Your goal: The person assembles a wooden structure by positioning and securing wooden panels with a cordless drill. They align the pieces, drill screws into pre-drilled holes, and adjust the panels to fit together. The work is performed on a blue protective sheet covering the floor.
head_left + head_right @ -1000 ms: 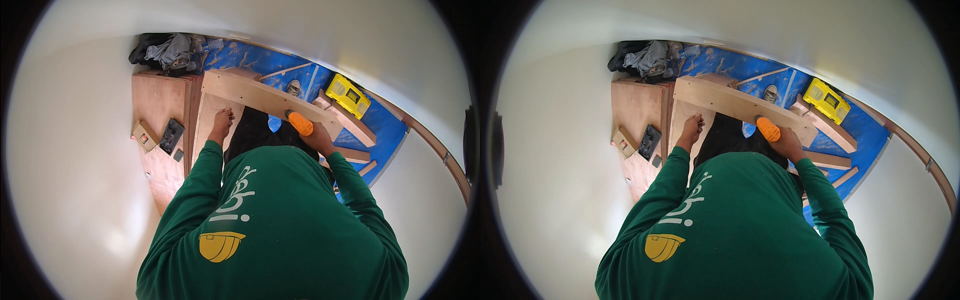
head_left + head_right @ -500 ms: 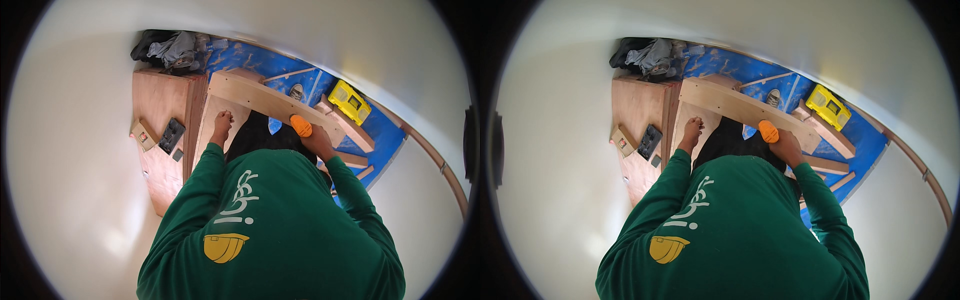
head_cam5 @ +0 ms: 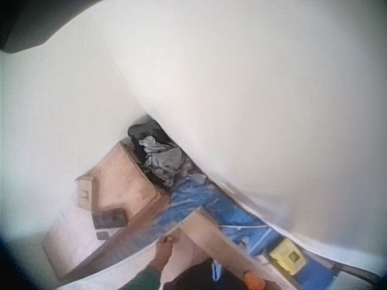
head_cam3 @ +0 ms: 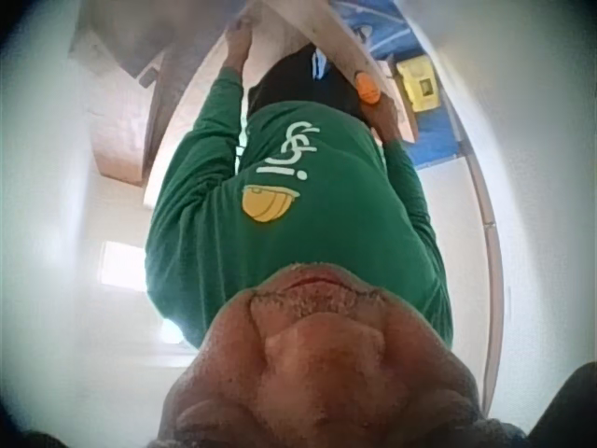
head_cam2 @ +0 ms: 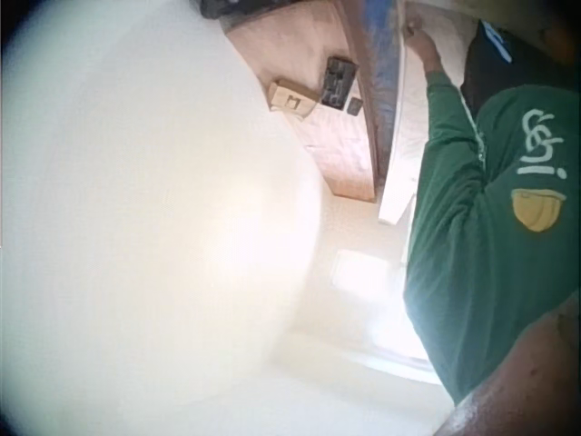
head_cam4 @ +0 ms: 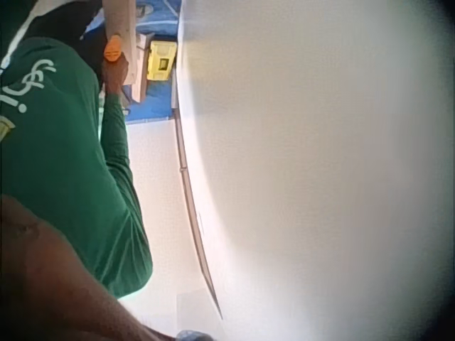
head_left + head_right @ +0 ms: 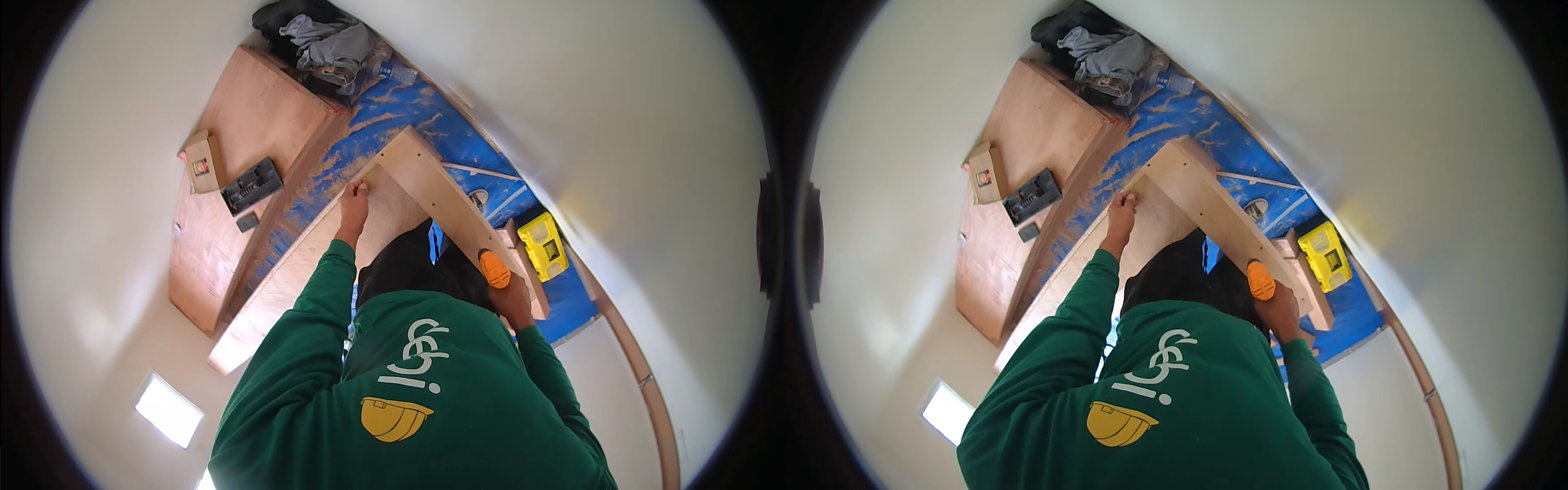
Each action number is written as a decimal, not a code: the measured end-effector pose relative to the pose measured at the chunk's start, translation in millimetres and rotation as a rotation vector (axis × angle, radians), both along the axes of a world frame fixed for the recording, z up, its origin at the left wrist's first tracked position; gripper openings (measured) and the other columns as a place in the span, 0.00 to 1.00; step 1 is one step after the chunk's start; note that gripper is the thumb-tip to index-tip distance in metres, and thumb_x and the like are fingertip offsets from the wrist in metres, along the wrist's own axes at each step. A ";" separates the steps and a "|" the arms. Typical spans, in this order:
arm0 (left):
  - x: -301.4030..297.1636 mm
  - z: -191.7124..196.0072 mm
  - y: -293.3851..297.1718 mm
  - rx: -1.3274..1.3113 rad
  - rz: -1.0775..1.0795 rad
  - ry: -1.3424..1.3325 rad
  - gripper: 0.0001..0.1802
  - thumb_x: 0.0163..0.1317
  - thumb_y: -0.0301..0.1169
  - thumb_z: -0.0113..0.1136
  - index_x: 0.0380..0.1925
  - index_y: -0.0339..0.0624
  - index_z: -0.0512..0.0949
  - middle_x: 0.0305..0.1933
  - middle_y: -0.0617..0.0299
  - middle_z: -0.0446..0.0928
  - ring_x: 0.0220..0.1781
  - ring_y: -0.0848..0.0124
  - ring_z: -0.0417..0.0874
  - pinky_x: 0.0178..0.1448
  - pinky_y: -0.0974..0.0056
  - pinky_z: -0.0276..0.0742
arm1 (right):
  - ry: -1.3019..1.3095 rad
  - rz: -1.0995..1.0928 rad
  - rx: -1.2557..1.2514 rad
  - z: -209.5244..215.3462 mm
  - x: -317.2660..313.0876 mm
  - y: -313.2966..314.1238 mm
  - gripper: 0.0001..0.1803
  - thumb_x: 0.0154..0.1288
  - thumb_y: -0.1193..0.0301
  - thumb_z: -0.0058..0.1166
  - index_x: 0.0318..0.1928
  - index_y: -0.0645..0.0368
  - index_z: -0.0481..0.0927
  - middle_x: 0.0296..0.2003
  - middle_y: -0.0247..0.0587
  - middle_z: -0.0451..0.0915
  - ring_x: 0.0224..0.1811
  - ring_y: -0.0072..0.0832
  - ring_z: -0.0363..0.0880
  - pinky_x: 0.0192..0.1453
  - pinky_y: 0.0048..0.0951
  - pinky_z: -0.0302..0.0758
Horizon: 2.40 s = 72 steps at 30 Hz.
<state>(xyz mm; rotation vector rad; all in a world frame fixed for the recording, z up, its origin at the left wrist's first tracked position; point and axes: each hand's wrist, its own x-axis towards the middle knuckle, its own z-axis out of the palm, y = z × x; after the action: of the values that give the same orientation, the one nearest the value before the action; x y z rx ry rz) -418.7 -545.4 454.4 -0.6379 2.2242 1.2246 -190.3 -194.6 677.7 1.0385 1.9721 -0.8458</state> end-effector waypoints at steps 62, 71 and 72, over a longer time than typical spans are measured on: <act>3.4 33.5 145.9 0.800 0.407 -0.455 0.10 0.83 0.42 0.64 0.52 0.51 0.85 0.46 0.74 0.79 0.37 0.79 0.76 0.37 0.70 0.68 | -0.249 0.264 0.082 7.6 -49.3 -34.9 0.22 0.73 0.56 0.64 0.53 0.62 0.90 0.49 0.62 0.92 0.56 0.63 0.90 0.57 0.58 0.84; -18.7 30.9 148.0 0.797 0.630 -0.479 0.10 0.80 0.40 0.68 0.50 0.49 0.87 0.41 0.73 0.81 0.33 0.79 0.78 0.31 0.70 0.69 | -0.293 0.251 0.089 0.9 -49.6 -30.1 0.20 0.68 0.63 0.63 0.54 0.63 0.90 0.50 0.63 0.92 0.57 0.63 0.90 0.59 0.57 0.85; -19.2 30.7 147.6 0.793 0.655 -0.498 0.10 0.80 0.40 0.68 0.50 0.49 0.87 0.40 0.73 0.81 0.33 0.79 0.79 0.31 0.70 0.69 | -0.294 0.255 0.086 0.3 -50.5 -29.4 0.21 0.68 0.63 0.63 0.55 0.63 0.90 0.50 0.63 0.92 0.57 0.63 0.90 0.59 0.57 0.85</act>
<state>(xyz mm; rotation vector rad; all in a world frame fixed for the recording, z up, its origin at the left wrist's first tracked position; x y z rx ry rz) -438.0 -397.8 485.1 -1.1904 0.9975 1.8375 -240.8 -224.0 678.0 0.8792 1.8497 -0.4461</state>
